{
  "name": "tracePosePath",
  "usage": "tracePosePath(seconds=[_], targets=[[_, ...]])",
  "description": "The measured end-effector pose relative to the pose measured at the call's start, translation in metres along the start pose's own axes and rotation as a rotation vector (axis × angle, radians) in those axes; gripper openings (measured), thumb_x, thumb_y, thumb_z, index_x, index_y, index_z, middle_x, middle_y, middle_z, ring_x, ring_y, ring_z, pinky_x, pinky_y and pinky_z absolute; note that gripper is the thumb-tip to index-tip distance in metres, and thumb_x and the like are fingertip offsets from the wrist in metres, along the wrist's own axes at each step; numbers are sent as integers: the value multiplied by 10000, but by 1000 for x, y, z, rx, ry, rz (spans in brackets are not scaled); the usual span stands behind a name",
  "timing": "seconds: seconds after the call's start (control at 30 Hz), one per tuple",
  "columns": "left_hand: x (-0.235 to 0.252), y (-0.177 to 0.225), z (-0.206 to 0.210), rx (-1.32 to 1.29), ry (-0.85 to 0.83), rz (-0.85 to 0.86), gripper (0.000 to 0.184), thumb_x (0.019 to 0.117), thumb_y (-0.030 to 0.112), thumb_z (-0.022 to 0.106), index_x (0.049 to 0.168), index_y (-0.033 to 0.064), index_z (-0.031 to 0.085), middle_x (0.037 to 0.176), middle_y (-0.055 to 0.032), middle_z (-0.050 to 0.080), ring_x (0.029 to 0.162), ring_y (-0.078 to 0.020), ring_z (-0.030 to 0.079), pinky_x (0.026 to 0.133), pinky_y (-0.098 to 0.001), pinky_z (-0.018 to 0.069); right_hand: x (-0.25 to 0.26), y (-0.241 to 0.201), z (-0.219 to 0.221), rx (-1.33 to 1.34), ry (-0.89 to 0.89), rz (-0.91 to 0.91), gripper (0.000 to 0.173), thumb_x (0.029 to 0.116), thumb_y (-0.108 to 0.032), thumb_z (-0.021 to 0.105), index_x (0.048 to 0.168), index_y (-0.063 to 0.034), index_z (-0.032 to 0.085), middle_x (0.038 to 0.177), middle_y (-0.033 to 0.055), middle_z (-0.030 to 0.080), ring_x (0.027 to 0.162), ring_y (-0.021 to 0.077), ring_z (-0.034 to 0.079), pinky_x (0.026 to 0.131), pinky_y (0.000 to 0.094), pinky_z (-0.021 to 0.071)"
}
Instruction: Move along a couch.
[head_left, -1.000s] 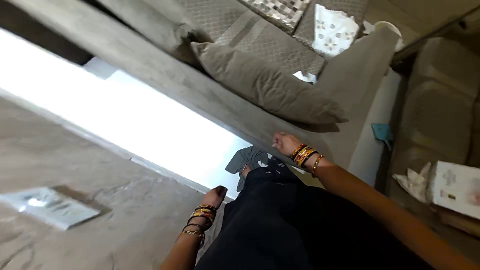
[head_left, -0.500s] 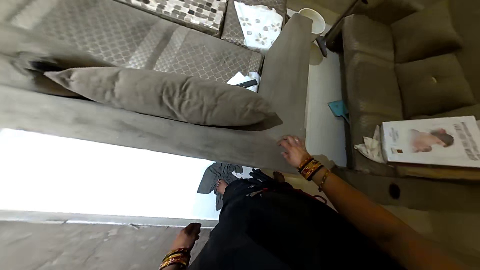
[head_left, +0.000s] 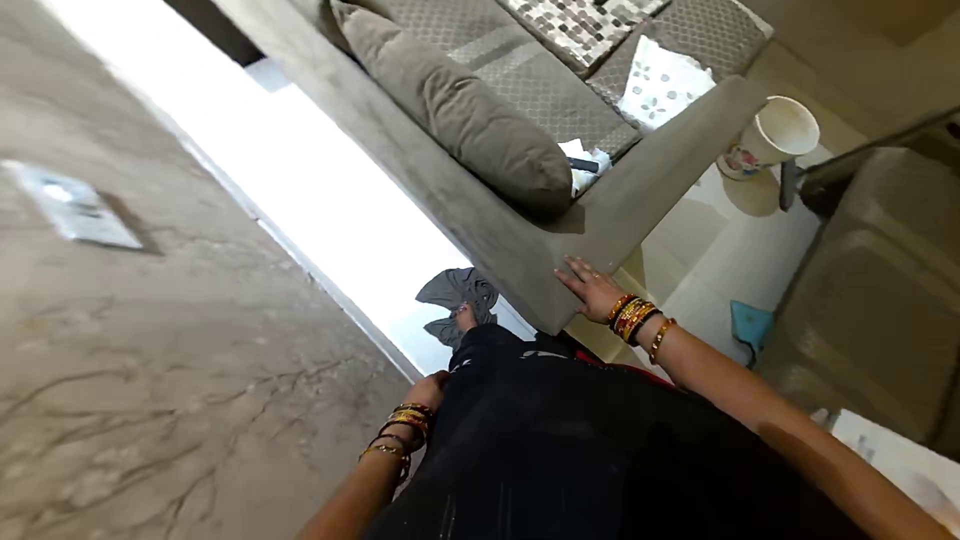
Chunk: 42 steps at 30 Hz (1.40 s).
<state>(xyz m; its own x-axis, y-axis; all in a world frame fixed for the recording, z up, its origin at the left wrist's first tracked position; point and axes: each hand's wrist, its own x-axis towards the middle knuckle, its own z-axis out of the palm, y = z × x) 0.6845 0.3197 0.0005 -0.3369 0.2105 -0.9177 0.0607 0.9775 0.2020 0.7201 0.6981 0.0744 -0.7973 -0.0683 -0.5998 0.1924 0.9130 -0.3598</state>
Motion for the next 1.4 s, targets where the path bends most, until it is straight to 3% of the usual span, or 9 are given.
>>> tracePosePath(seconds=[0.23, 0.4, 0.47, 0.57, 0.73, 0.97, 1.4], targets=[[-13, -34, 79, -44, -72, -64, 402, 1099, 261, 480, 1398, 23, 605, 1415, -266, 602, 1366, -421, 547, 1154, -599, 389, 1, -5, 11, -77, 26, 29, 929, 892, -129, 784, 1653, -210, 257, 1746, 116, 59, 1589, 418, 104, 1166, 651, 330], [-19, -34, 112, -90, -88, -80, 400, 1099, 258, 478, 1390, 17, 610, 1412, -265, 604, 1362, -421, 550, 1152, -612, 384, -21, -8, 21, -152, 59, 89, 898, 924, -203, 760, 1658, -207, 241, 1747, 105, 81, 1587, 417, 123, 1187, 669, 267], [-24, -30, 113, -83, -96, -75, 403, 1089, 271, 494, 1383, 23, 615, 1400, -265, 612, 1353, -426, 556, 1142, -618, 396, -23, -2, 25, -184, 70, 97, 892, 929, -227, 746, 1660, -218, 236, 1747, 82, 100, 1591, 387, 136, 1198, 675, 232], [-27, -24, 113, -109, -79, -62, 392, 1073, 242, 523, 1385, 24, 617, 1399, -266, 611, 1347, -428, 559, 1137, -621, 401, -31, -7, 18, -201, 82, 65, 857, 935, -241, 754, 1644, -154, 281, 1729, 139, 161, 1572, 422, 188, 1189, 703, 228], [-31, -10, 103, -146, -57, -67, 393, 1093, 233, 483, 1414, 33, 590, 1438, -258, 584, 1375, -413, 538, 1151, -605, 391, -20, -5, 18, -251, 13, 104, 901, 945, -318, 736, 1661, -152, 215, 1733, 158, 116, 1580, 412, 160, 1213, 638, 242], [-39, -23, 106, -271, 41, -107, 393, 1102, 209, 460, 1413, 3, 586, 1443, -259, 582, 1393, -397, 527, 1182, -562, 370, -16, -2, 21, -262, 5, 88, 955, 920, -338, 768, 1659, -124, 202, 1733, 177, 80, 1576, 439, 140, 1198, 605, 306], [-26, 4, 68, -256, 138, -120, 411, 1120, 239, 421, 1426, 12, 577, 1462, -243, 574, 1407, -379, 518, 1195, -556, 354, -12, 5, -2, -244, -115, 54, 877, 952, -390, 727, 1655, -180, 246, 1735, 133, 121, 1571, 409, 190, 1189, 581, 339]])
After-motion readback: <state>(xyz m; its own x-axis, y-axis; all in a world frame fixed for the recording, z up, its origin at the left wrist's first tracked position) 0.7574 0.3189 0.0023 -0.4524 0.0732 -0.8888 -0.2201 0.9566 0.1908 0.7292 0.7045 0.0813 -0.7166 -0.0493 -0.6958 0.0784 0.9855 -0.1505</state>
